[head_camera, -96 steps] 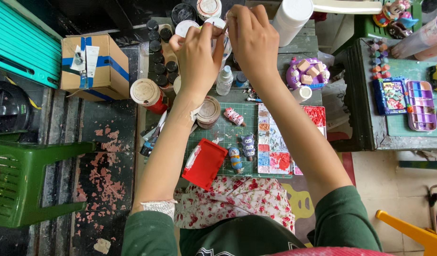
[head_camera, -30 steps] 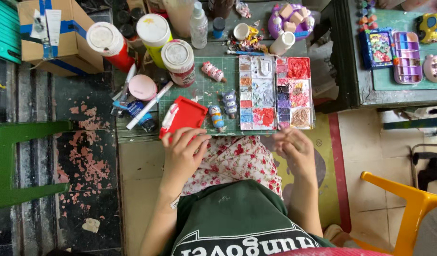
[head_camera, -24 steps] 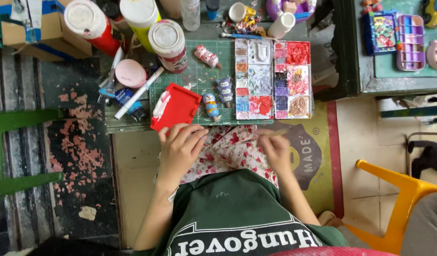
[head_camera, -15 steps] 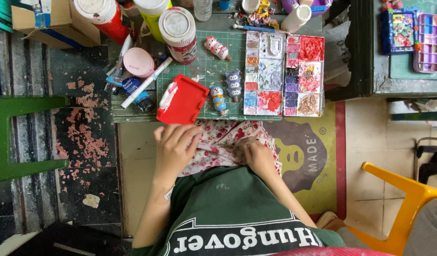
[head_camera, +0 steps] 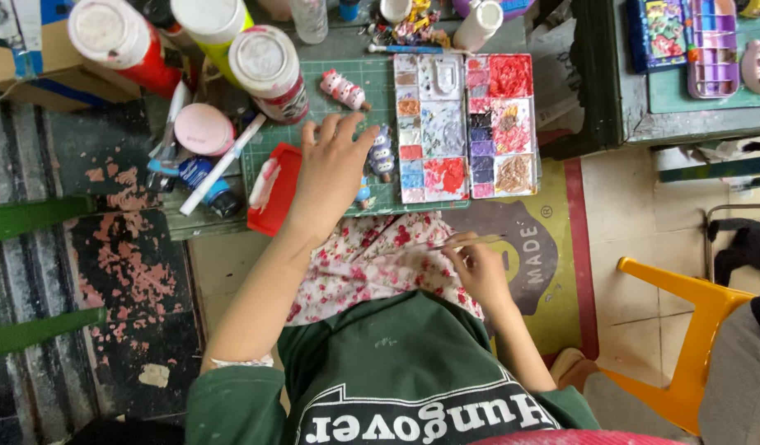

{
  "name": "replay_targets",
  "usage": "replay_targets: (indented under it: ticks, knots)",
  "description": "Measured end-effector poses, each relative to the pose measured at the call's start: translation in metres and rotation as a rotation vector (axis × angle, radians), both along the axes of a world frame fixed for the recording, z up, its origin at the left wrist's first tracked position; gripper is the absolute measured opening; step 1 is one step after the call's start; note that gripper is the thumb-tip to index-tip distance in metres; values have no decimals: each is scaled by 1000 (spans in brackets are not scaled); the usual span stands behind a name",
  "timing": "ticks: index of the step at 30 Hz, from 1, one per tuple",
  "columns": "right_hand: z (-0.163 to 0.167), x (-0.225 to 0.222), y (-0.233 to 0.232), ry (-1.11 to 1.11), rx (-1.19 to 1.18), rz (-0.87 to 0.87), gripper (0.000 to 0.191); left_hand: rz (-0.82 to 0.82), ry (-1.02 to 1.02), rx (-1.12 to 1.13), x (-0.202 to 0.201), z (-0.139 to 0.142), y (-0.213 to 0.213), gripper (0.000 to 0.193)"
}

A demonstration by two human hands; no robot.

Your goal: The person paints small clay figurines at a craft table. They use a marker to draw details on a purple figurine, dip a brush into a watercolor palette, and paint the figurine's face and body, rotating it in their hands to reach different sides, then continue painting with a blue brush.

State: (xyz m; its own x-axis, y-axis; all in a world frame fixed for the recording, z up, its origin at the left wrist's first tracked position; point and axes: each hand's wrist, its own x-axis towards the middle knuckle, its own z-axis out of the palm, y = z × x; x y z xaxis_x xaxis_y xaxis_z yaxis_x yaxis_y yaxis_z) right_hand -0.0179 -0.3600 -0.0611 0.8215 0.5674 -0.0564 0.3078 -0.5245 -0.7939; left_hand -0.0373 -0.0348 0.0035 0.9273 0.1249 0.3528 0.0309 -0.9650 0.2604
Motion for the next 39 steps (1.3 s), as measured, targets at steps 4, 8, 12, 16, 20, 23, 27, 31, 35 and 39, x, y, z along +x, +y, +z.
replay_targets:
  ticks: [4, 8, 12, 16, 20, 23, 27, 31, 35, 39]
  knots:
    - [21, 29, 10, 251, 526, -240, 8, -128, 95, -16, 22, -6, 6, 33]
    - [21, 71, 55, -67, 353, -220, 8, -191, 140, 60, 40, -10, 14, 29]
    - [23, 99, 108, -194, 168, -114, 11, -244, 181, 89, 56, -12, 22, 17]
    - [36, 108, 134, -316, 38, -53, 10, -272, 164, 94, 63, -12, 31, 14]
    - [43, 114, 146, -329, -40, 1, 12, -282, 176, 60, 66, -7, 37, 15]
    - [46, 118, 149, -323, -58, 12, 13, -285, 183, 33, 62, 3, 42, 27]
    - [46, 121, 150, -322, -42, 69, 12, -283, 200, -100, 51, 25, 54, 39]
    - [43, 124, 150, -299, -74, 70, 11, -241, 181, -355, 36, 42, 68, 47]
    - [43, 124, 150, -309, 14, 64, 10, -170, 161, -579, 21, 43, 75, 49]
    - [48, 122, 149, -306, -33, 91, 12, -99, 94, -772, -7, 35, 77, 51]
